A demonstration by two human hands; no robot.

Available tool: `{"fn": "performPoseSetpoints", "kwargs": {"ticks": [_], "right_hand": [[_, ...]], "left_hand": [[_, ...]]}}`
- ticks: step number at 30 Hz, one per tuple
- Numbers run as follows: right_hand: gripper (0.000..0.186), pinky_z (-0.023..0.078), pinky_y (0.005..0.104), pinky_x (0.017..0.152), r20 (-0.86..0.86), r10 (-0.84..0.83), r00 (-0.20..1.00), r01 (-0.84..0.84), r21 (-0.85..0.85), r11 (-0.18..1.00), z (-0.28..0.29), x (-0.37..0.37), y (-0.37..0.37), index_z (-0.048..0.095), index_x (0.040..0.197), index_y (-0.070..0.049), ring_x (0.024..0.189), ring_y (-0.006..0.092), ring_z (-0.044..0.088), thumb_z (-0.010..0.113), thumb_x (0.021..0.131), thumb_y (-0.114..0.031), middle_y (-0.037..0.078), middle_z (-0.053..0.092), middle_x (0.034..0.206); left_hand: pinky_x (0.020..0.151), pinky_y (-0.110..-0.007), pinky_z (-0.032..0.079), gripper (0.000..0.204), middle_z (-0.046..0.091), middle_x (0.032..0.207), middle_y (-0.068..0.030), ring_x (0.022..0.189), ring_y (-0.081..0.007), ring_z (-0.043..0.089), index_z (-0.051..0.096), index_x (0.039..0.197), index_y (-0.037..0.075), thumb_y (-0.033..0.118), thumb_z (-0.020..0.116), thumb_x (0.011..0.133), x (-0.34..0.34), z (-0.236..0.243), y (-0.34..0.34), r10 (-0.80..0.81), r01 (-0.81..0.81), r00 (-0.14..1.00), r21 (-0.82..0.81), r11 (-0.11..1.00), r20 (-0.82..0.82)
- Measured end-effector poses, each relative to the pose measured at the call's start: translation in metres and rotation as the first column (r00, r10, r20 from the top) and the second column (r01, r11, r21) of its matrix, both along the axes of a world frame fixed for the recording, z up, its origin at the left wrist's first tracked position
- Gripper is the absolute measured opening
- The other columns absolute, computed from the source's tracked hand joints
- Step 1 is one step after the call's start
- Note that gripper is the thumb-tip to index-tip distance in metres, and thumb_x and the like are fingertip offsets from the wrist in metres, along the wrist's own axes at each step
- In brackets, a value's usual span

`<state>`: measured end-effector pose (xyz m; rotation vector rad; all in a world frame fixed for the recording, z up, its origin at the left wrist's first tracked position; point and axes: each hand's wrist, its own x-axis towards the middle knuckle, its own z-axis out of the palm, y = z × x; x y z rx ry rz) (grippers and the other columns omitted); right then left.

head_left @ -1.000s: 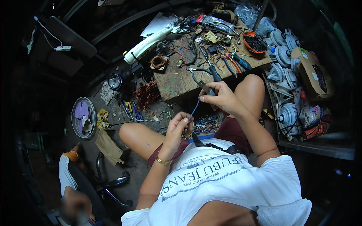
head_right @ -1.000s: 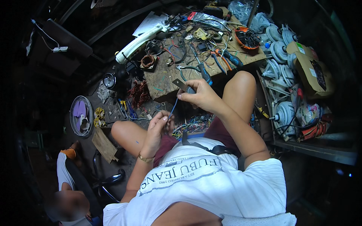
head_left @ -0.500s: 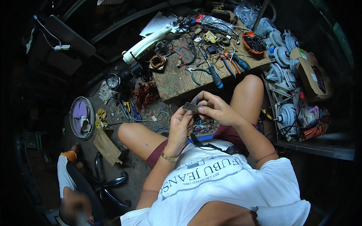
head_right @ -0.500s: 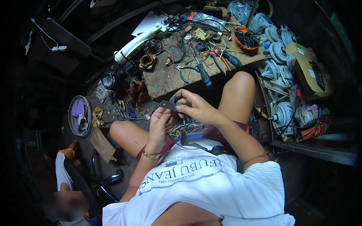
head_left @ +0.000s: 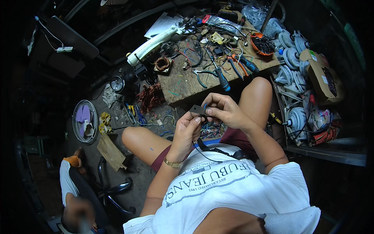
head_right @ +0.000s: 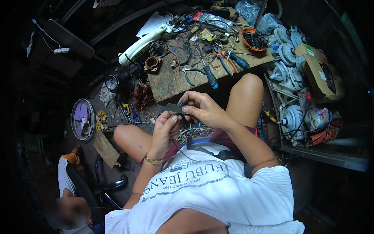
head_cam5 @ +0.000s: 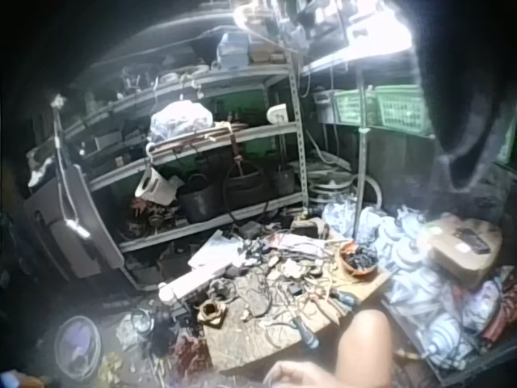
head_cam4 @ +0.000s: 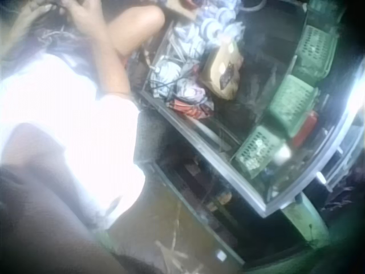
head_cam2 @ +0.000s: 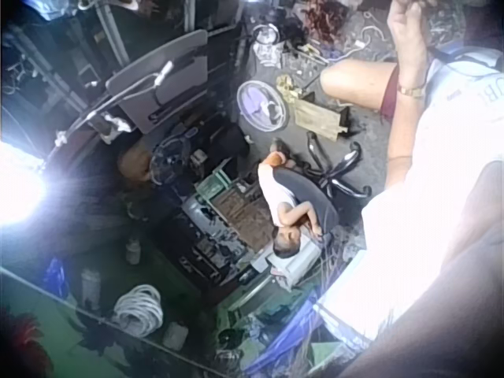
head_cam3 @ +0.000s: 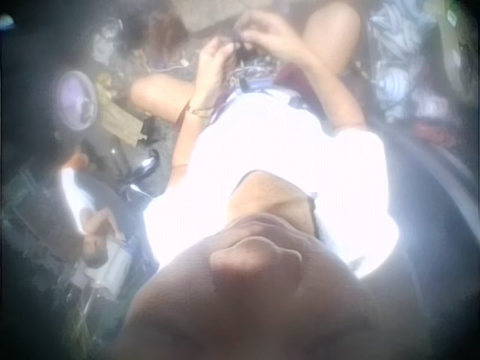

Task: The person sits on the floor and strips the insulation from several colored wires using a utility knife. They then twist the exposed ends and insert them into a small black connector, repeating the process for multiple wires.

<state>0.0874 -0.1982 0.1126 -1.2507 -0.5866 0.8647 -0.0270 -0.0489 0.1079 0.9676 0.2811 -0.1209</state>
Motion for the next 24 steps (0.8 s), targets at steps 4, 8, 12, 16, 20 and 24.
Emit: {"fn": "performPoseSetpoints", "kwargs": {"ticks": [4, 8, 12, 16, 20, 24], "right_hand": [[0.013, 0.040, 0.0175, 0.049, 0.031, -0.079, 0.996, 0.079, 0.028, 0.997, 0.012, -0.002, -0.001, 0.055, 0.102, -0.001, 0.061, 0.0036, 0.052, 0.055, 0.091, -0.008, 0.001, 0.057, 0.072], [0.021, 0.043, 0.0179, 0.049, 0.034, -0.382, 0.924, 0.371, 0.171, 0.913, 0.017, 0.051, -0.028, 0.054, 0.103, -0.002, 0.057, 0.0050, 0.051, 0.058, 0.091, -0.019, 0.001, 0.055, 0.072], [0.038, 0.040, 0.0180, 0.048, 0.110, -0.106, 0.988, 0.116, -0.091, 0.989, 0.010, 0.039, -0.020, 0.053, 0.107, -0.001, 0.058, 0.0032, 0.048, 0.070, 0.083, -0.025, 0.000, 0.056, 0.073], [0.020, 0.043, 0.0237, 0.072, 0.201, -0.040, 0.979, 0.079, -0.193, 0.978, 0.009, 0.027, -0.009, 0.066, 0.086, 0.000, 0.074, 0.0066, 0.052, 0.074, 0.079, -0.017, 0.000, 0.058, 0.073], [0.017, 0.043, 0.0239, 0.069, 0.341, 0.058, 0.938, 0.007, -0.187, 0.982, 0.011, 0.027, -0.005, 0.066, 0.085, 0.001, 0.072, 0.0063, 0.052, 0.071, 0.081, -0.015, 0.001, 0.057, 0.069], [0.015, 0.040, 0.0230, 0.056, 0.184, 0.089, 0.979, -0.050, -0.205, 0.977, 0.004, 0.027, -0.006, 0.063, 0.083, 0.000, 0.061, 0.0059, 0.049, 0.067, 0.085, -0.014, 0.001, 0.055, 0.067]], "left_hand": [[0.039, -0.018, 0.018, 0.013, 0.033, 0.055, 0.0086, 0.043, -0.0006, 0.024, 0.053, 0.092, 0.006, 0.019, 0.051, 0.095, -0.003, 0.000, 0.004, -0.075, 0.077, 0.997, -0.144, 0.987, 0.019], [0.039, -0.019, 0.017, 0.014, 0.028, 0.054, 0.0079, 0.042, -0.0021, 0.022, 0.051, 0.090, 0.009, 0.022, 0.053, 0.095, -0.013, -0.015, 0.009, -0.095, 0.088, 0.995, -0.183, 0.979, -0.028], [0.041, -0.018, 0.019, 0.018, 0.033, 0.055, 0.0088, 0.044, -0.0009, 0.025, 0.052, 0.089, 0.005, 0.022, 0.052, 0.096, -0.003, -0.009, 0.013, -0.034, 0.035, 0.999, 0.096, 0.995, -0.013], [0.043, -0.018, 0.022, 0.020, 0.039, 0.060, 0.0091, 0.049, 0.0003, 0.031, 0.056, 0.089, 0.003, 0.022, 0.053, 0.095, 0.001, -0.003, 0.016, -0.077, 0.067, 0.997, 0.304, 0.950, 0.022], [0.048, -0.018, 0.025, 0.018, 0.042, 0.063, 0.0085, 0.054, 0.0004, 0.032, 0.057, 0.090, 0.001, 0.019, 0.054, 0.094, 0.002, -0.007, 0.017, -0.105, 0.088, 0.994, 0.361, 0.928, 0.028], [0.051, -0.017, 0.027, 0.017, 0.047, 0.069, 0.0064, 0.058, 0.0003, 0.035, 0.057, 0.090, 0.001, 0.018, 0.055, 0.094, 0.005, -0.014, 0.019, -0.100, 0.039, 0.990, 0.480, 0.876, 0.103]]}}
